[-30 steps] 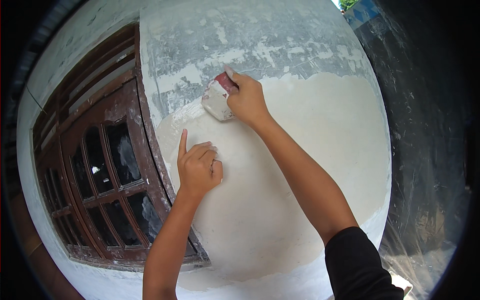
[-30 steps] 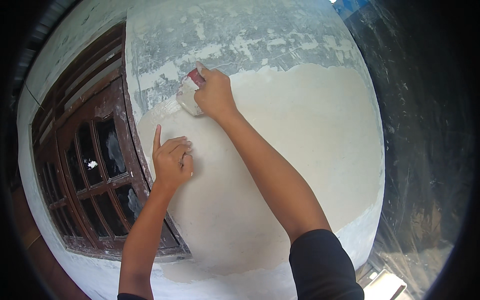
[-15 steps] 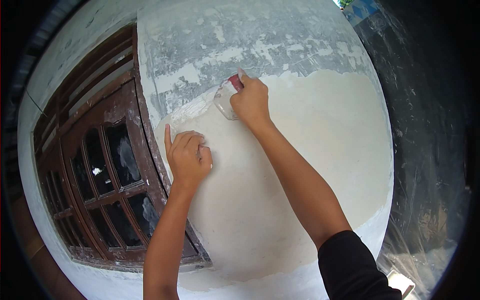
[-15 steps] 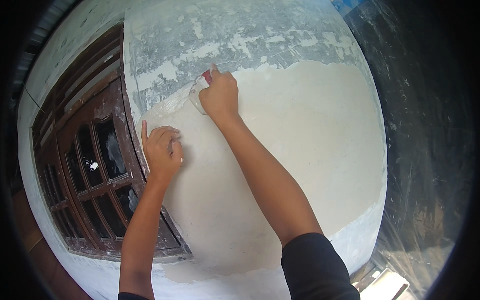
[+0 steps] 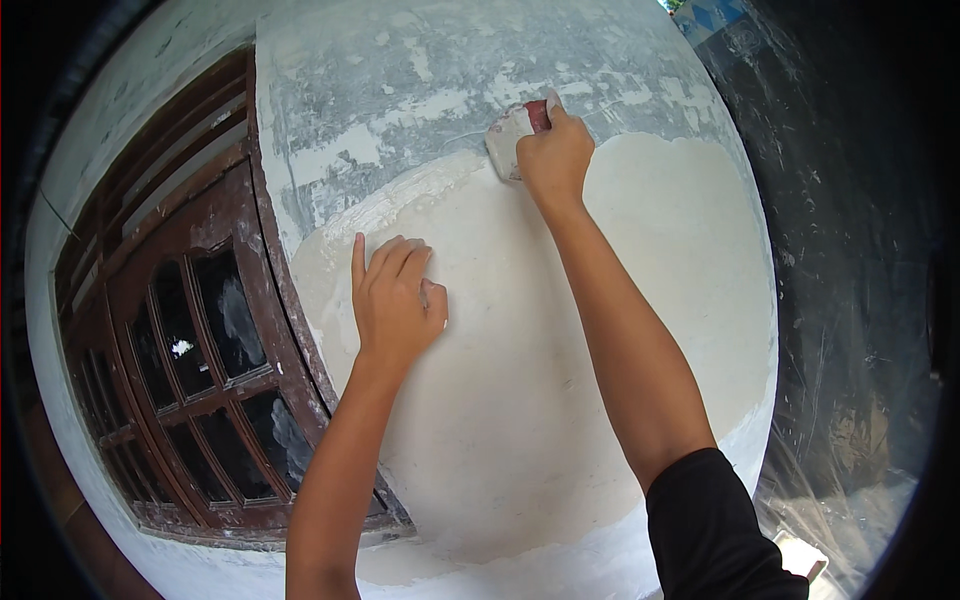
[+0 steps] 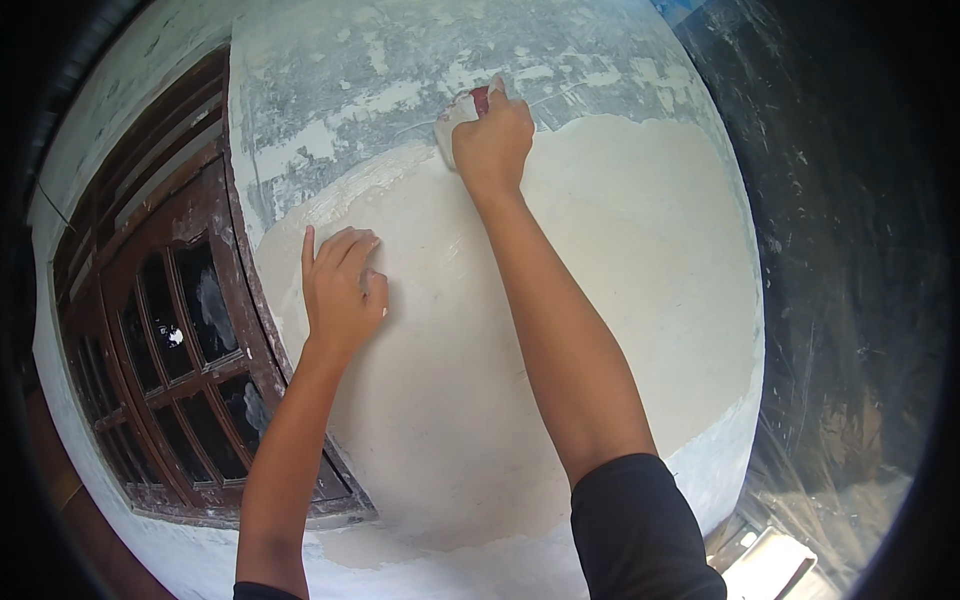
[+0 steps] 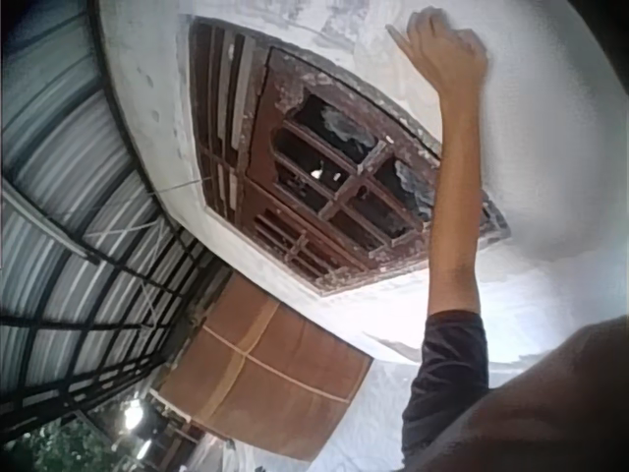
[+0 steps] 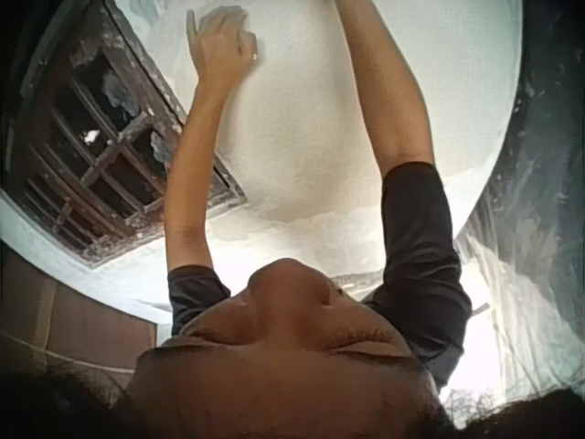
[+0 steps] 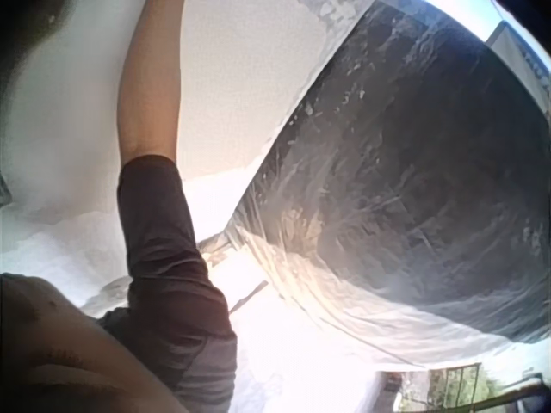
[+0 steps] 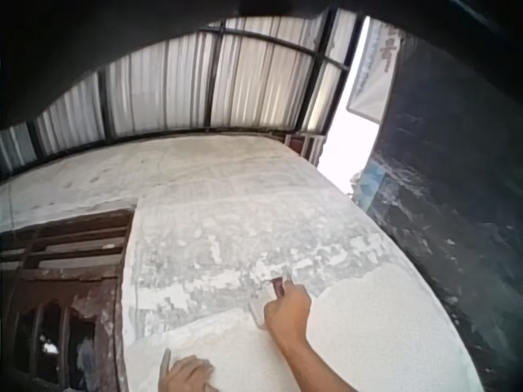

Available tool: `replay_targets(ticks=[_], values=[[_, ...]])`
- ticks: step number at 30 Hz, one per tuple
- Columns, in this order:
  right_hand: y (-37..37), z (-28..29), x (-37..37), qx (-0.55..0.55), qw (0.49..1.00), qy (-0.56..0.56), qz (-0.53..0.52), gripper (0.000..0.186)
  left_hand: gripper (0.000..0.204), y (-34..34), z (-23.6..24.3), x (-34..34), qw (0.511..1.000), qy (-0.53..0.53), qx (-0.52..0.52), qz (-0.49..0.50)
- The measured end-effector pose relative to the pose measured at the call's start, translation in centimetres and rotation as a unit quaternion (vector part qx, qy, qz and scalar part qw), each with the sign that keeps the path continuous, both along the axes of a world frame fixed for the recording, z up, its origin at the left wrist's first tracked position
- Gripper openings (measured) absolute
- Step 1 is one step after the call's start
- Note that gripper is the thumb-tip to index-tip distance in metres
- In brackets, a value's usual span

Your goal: The person applies wall filler to a wall surface near a window frame using a scraper.

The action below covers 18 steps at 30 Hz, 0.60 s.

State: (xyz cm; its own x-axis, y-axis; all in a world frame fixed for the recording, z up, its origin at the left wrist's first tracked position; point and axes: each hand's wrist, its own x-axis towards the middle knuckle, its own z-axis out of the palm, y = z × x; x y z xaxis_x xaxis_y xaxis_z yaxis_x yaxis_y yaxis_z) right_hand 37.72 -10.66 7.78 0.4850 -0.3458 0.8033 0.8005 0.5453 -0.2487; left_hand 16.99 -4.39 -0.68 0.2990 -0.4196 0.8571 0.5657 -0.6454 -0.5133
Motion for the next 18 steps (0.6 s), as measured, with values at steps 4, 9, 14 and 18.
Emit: replay_targets(ticks=[4,9,14,18], values=[[1.5,-0.3,-3.9,0.008,0.981,-0.173,0.083,0.057,0.037,0.0,0.4,1.2,0.999,-0.009,-0.013,0.048],[1.8,0.2,0.7,-0.015,0.997,-0.056,0.051,0.057,0.039,-0.4,0.6,1.5,0.994,0.003,-0.011,0.107],[0.3,-0.4,0.1,0.011,0.996,-0.088,0.032,0.056,0.043,-1.5,0.7,1.9,0.987,0.008,-0.025,0.157],[1.9,-0.6,-1.9,-0.156,0.977,-0.145,0.011,0.056,0.049,-1.8,0.1,2.0,0.980,0.006,-0.053,0.191]])
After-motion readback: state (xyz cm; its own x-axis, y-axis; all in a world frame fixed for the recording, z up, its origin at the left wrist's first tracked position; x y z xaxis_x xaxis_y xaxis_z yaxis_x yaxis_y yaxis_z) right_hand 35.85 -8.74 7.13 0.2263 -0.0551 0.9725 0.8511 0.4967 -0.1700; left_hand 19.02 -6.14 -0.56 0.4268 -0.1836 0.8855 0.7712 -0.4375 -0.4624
